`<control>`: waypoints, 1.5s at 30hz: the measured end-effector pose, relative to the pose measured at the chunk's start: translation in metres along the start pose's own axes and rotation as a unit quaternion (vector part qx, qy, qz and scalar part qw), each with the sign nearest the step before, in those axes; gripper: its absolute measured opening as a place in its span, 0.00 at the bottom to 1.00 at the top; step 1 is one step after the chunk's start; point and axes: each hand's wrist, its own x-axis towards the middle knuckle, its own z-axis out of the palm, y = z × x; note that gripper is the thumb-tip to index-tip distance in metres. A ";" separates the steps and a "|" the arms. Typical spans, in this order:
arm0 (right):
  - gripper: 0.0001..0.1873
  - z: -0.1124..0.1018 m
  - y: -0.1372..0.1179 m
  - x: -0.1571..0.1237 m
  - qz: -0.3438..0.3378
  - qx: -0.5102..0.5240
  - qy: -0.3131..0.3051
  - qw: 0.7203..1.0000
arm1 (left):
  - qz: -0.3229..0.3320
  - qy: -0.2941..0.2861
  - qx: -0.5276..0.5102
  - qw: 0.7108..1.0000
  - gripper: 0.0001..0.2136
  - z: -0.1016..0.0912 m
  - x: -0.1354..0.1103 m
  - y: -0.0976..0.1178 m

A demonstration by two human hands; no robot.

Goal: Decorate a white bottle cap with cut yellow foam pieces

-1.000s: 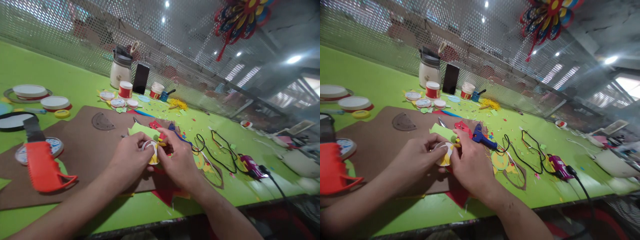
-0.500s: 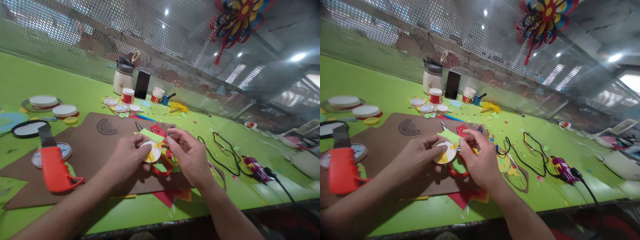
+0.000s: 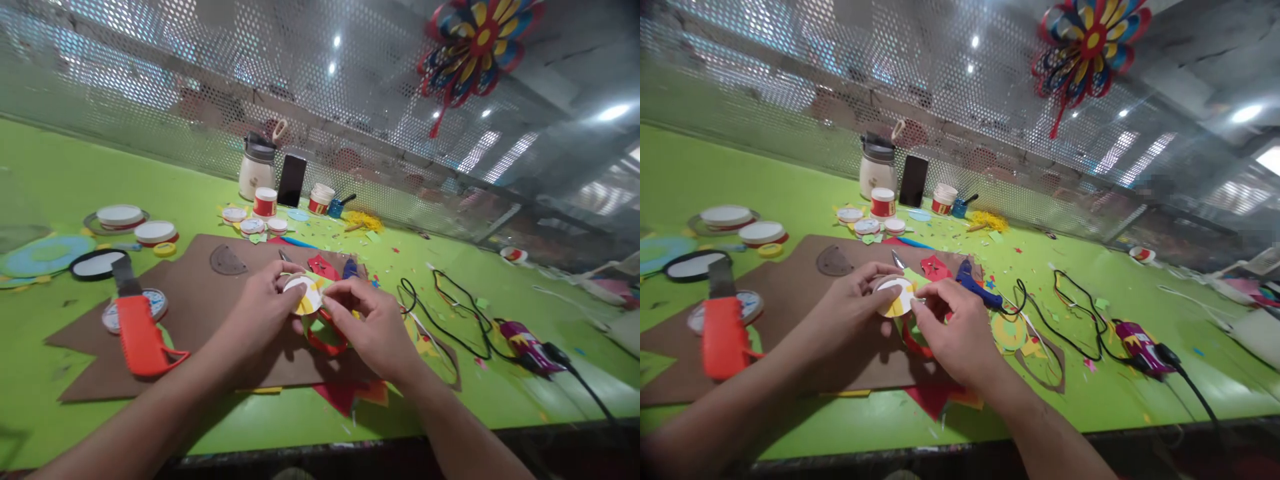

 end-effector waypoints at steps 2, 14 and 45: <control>0.06 0.004 0.000 -0.002 -0.022 -0.033 -0.015 0.999 | 0.005 -0.003 -0.005 1.000 0.11 0.002 -0.003 0.001; 0.07 0.016 0.000 -0.006 0.022 -0.074 0.008 0.997 | 0.030 -0.008 0.056 0.998 0.11 0.005 -0.003 0.002; 0.18 -0.046 0.079 0.051 0.090 -0.416 -0.154 0.892 | 0.056 0.006 0.082 0.995 0.13 -0.010 -0.007 0.034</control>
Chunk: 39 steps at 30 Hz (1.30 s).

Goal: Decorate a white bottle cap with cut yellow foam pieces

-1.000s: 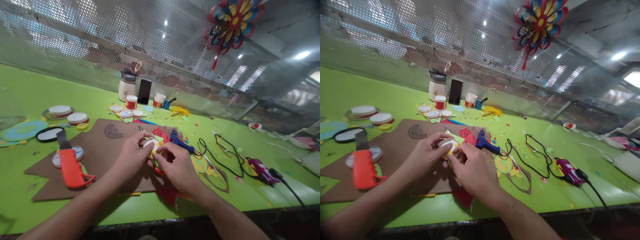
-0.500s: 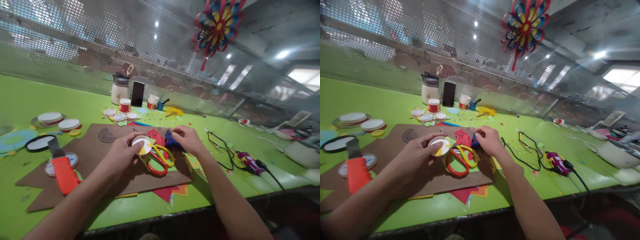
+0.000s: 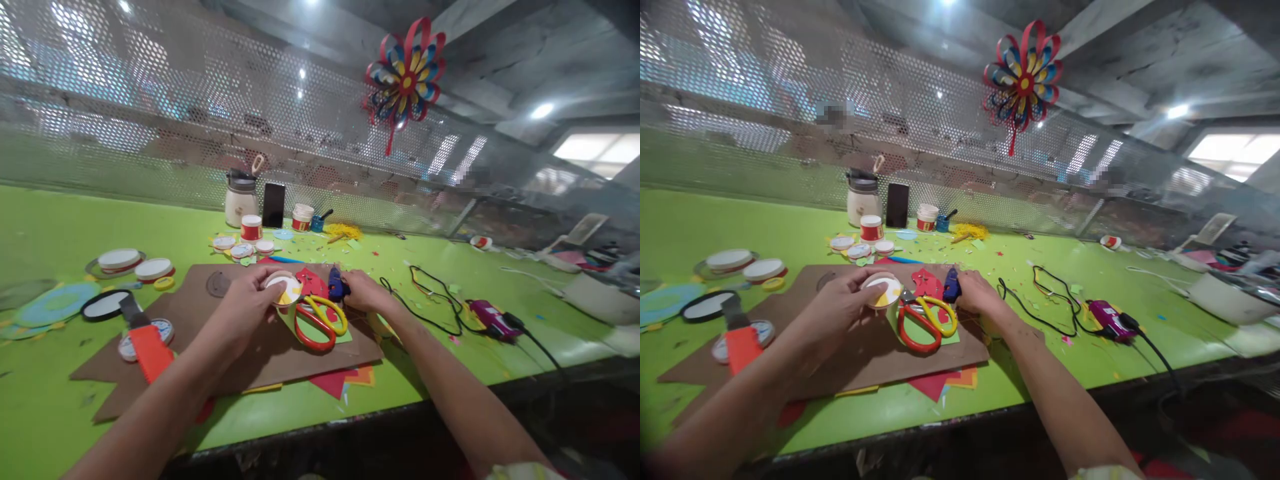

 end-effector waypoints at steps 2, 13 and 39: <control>0.18 0.002 0.002 0.001 0.001 0.003 -0.003 1.000 | 0.013 -0.002 0.018 1.000 0.13 0.001 -0.001 0.006; 0.15 0.012 0.010 -0.001 0.043 0.108 0.081 0.990 | 0.000 -0.047 0.108 0.993 0.05 -0.004 0.012 0.019; 0.14 -0.029 -0.030 -0.076 -0.195 0.367 0.096 0.905 | -0.073 -0.066 0.106 0.989 0.08 -0.016 0.013 -0.002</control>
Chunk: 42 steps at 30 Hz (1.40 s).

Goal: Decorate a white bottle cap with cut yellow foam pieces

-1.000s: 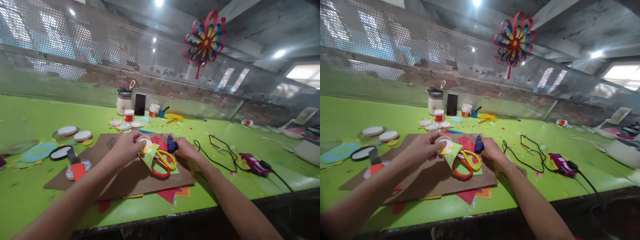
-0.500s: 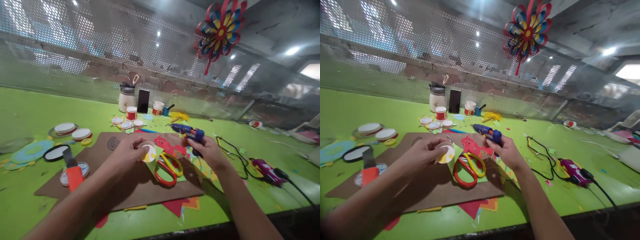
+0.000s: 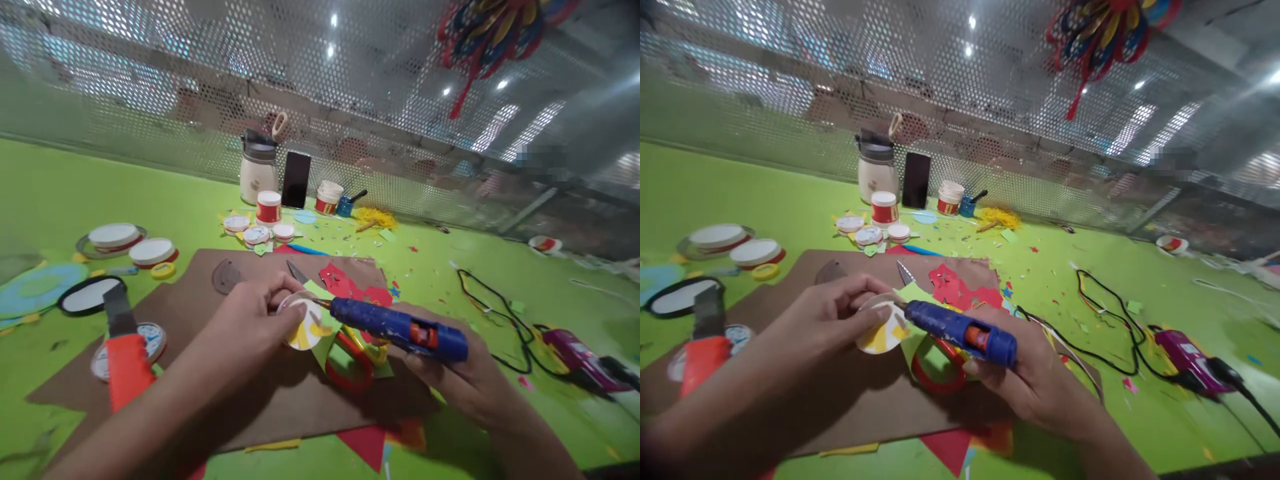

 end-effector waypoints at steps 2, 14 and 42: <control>0.14 0.001 -0.001 0.001 -0.004 0.006 -0.007 1.000 | 0.001 -0.006 -0.006 1.000 0.08 0.000 0.000 -0.002; 0.07 0.009 -0.010 0.003 0.022 -0.053 -0.021 0.998 | -0.013 -0.003 0.004 1.000 0.06 0.000 0.004 -0.004; 0.13 0.014 -0.008 -0.005 -0.009 -0.129 0.021 0.991 | -0.034 0.000 -0.025 0.999 0.03 0.002 0.003 -0.004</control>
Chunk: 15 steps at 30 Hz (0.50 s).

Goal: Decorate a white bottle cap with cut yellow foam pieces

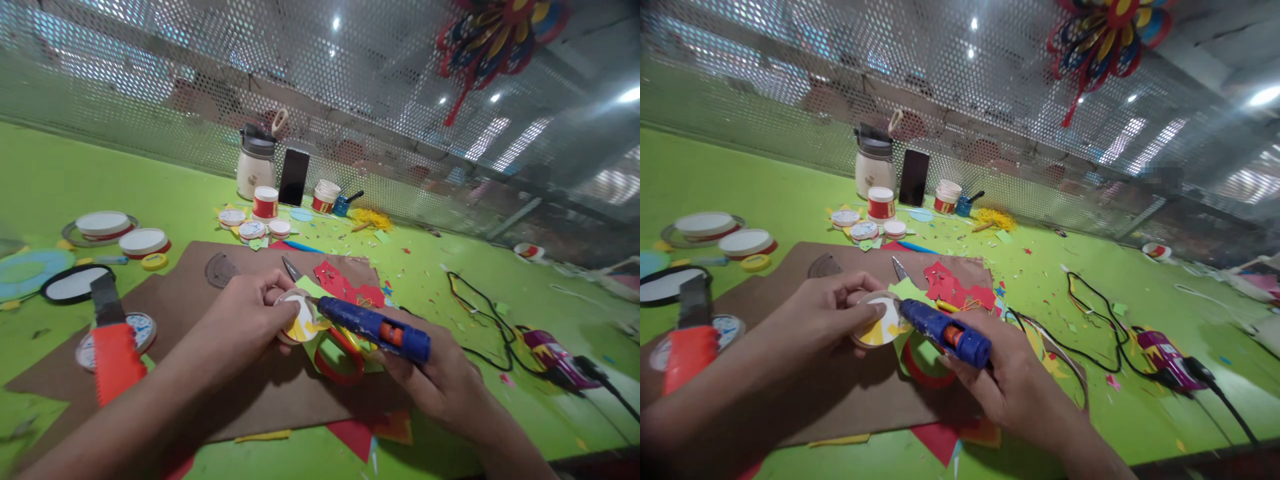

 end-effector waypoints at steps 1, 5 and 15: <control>0.12 0.000 0.000 0.000 -0.001 0.002 0.000 1.000 | 0.002 -0.001 0.001 1.000 0.03 0.000 0.000 0.000; 0.12 0.000 0.000 -0.001 0.002 0.000 0.004 1.000 | 0.004 -0.005 0.003 1.000 0.03 0.000 0.001 -0.001; 0.12 0.000 -0.002 -0.001 0.002 -0.019 0.005 1.000 | 0.002 -0.002 0.021 1.000 0.03 -0.001 -0.001 0.001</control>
